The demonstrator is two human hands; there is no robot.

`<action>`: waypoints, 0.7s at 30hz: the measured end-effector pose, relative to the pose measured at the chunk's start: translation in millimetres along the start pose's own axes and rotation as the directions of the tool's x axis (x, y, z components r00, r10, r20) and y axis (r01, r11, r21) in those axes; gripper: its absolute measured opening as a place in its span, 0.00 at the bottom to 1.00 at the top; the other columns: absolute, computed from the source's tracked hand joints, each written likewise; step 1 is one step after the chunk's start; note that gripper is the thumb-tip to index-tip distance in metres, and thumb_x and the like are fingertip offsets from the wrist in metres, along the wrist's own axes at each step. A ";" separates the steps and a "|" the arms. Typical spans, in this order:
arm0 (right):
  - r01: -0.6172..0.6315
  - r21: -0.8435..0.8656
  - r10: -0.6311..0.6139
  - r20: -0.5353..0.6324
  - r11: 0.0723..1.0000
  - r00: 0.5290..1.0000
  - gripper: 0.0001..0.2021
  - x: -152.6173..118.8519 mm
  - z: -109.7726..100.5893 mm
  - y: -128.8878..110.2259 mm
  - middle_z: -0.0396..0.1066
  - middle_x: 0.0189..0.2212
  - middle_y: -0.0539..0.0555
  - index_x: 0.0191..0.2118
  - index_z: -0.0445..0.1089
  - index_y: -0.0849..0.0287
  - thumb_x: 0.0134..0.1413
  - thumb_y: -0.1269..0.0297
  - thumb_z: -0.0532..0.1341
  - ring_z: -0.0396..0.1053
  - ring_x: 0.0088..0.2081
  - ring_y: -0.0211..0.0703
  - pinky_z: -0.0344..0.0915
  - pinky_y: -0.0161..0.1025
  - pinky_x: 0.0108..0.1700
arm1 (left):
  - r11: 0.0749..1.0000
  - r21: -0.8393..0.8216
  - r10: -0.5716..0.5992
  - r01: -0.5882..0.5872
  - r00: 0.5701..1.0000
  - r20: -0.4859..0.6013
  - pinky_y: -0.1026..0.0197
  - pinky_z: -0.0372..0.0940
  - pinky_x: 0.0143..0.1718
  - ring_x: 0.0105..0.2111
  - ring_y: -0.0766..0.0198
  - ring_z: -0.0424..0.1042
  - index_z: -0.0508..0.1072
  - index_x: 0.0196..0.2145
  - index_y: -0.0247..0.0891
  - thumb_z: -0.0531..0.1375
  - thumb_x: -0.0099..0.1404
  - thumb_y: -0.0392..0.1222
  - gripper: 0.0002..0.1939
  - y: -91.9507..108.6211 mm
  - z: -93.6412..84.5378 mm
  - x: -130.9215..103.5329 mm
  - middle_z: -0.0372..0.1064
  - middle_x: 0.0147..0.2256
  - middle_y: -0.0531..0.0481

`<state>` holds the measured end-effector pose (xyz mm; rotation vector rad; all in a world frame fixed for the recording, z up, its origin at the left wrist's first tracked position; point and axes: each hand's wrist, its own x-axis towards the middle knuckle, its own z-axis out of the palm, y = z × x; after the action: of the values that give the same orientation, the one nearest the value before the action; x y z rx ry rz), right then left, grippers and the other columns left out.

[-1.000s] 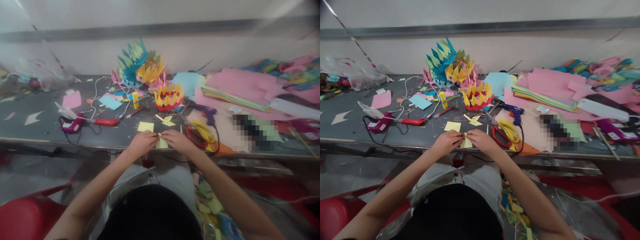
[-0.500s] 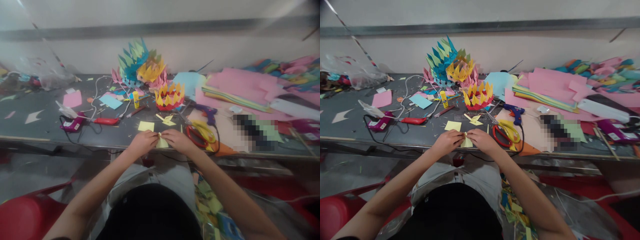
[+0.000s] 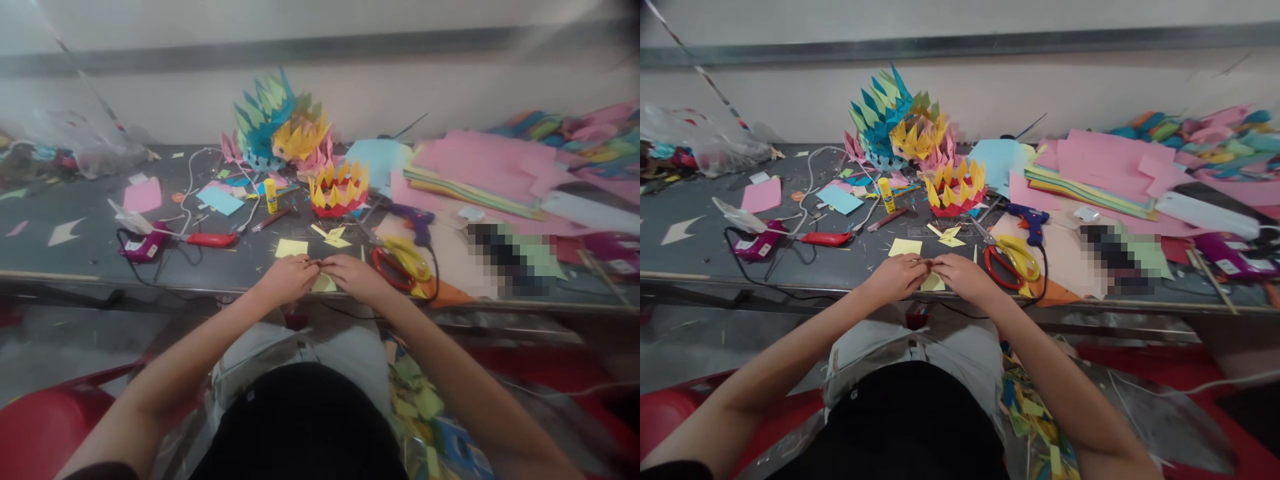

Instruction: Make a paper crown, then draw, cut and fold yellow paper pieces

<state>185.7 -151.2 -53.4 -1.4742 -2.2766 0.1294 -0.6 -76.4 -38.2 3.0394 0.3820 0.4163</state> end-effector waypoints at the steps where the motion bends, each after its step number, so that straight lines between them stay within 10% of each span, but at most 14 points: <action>1: -0.007 -0.006 0.007 0.007 1.000 1.000 0.13 0.1 -1.4 -1.7 0.73 0.42 0.56 0.42 0.74 0.58 0.58 0.69 0.52 0.68 0.44 0.44 0.65 0.44 0.48 | 1.000 0.000 0.002 -0.002 1.000 0.017 0.56 0.65 0.42 0.42 0.58 0.69 0.71 0.41 0.32 0.46 0.69 0.39 0.15 -0.3 -2.0 -0.1 0.73 0.36 0.42; 21: -0.241 -0.141 0.237 -0.045 0.960 0.970 0.12 -0.9 -9.8 -30.0 0.75 0.33 0.55 0.33 0.74 0.60 0.58 0.64 0.54 0.70 0.36 0.43 0.60 0.39 0.39 | 0.998 -0.037 0.063 -0.058 0.989 0.136 0.53 0.54 0.56 0.57 0.54 0.59 0.59 0.57 0.30 0.51 0.64 0.47 0.27 5.1 -13.2 -20.1 0.61 0.56 0.38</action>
<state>164.4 -166.5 -35.7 -1.8128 -2.1167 0.0125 -21.7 -86.1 -30.3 3.0304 0.2731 0.2118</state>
